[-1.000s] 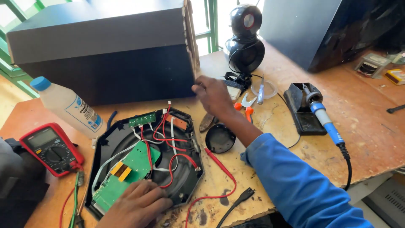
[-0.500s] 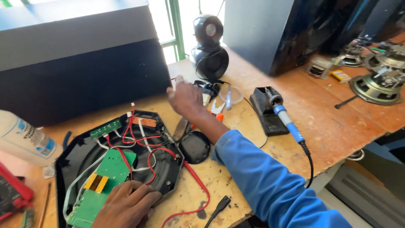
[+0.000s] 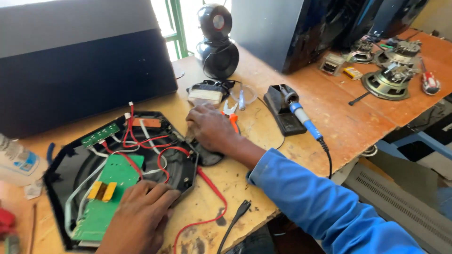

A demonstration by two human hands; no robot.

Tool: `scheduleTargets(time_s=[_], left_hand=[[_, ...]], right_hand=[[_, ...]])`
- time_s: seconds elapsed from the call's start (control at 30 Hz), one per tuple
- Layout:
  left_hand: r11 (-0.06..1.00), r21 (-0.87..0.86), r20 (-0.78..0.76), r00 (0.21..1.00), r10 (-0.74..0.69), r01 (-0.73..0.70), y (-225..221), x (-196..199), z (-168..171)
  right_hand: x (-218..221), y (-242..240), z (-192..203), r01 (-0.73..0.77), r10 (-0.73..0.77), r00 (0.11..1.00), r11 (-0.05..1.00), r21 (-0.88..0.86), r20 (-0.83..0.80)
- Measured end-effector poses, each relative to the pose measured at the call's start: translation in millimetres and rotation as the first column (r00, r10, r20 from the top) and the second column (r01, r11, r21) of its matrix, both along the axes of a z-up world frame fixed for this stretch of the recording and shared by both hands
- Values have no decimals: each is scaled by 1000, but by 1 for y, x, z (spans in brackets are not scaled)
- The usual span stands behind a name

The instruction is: Disassembling and cleaning an electronic speaker system using pliers, a brush, and a screwdriver to access and remove the circuit board.

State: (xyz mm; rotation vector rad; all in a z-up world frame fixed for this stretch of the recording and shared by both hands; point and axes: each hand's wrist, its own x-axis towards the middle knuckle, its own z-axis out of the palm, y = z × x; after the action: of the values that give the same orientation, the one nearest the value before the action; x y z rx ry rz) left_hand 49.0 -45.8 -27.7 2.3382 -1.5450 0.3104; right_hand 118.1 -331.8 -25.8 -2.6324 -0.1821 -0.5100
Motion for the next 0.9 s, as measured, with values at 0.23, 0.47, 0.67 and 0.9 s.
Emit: scheduleTargets(time_s=[0.23,0.47,0.67,0.9], left_hand=[[952,264,97,987,132,-153,-42,-16,63],[998,-47,135,990,-38,44,-199,-31,120],[959,-104,13,965,-262,262,-402,-61,100],[927,10,-107,922,-371,374,-588,-101,44]], right_hand=[[-22,-3,41,44,-47,985,999,21,166],[-152,-66,137,212,-283,920,941,264,270],[-220,-215,110,403,-506,738,861,311,446],[-269,-454,2,799,-665,436,596,79,606]])
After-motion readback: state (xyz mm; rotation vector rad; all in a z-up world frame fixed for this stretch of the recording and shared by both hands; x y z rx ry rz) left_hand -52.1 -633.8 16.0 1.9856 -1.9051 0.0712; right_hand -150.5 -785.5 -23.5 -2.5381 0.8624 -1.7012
